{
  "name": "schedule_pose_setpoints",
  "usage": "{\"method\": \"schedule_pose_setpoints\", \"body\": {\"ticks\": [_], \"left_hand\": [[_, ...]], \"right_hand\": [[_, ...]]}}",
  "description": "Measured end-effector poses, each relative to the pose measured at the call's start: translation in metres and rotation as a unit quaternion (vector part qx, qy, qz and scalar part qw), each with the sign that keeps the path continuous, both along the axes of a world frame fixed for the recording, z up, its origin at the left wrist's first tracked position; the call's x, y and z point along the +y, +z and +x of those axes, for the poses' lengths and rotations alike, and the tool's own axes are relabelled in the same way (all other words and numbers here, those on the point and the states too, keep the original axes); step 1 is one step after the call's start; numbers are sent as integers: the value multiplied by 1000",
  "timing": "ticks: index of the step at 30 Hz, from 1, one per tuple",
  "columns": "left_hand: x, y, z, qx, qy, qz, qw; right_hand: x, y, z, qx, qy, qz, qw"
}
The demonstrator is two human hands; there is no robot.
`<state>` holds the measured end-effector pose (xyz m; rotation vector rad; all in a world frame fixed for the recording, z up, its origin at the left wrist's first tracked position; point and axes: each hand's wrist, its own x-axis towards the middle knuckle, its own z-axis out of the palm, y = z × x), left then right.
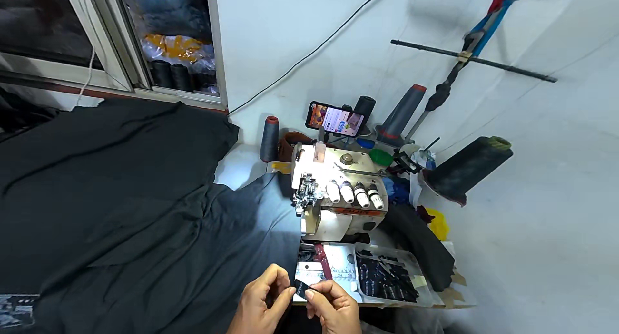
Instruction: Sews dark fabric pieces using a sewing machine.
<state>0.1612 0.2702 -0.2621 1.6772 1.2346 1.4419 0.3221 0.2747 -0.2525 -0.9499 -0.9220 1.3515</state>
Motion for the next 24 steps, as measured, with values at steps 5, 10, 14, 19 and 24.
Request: {"method": "schedule_pose_setpoints", "body": {"ticks": [5, 10, 14, 19, 24], "left_hand": [[-8, 1, 4, -24, 0, -44, 999], [-12, 3, 4, -72, -16, -78, 994], [-13, 6, 2, -122, -31, -105, 987], [-14, 8, 1, -158, -35, -132, 978], [-14, 6, -1, -172, -46, -127, 976]], "right_hand": [[-11, -3, -6, -27, -12, 17, 999], [-15, -10, -10, -57, -13, 61, 996], [-17, -8, -13, -59, -19, 69, 996], [-17, -5, -13, -65, -15, 67, 995], [-17, -3, -13, -62, -9, 41, 997]]}}
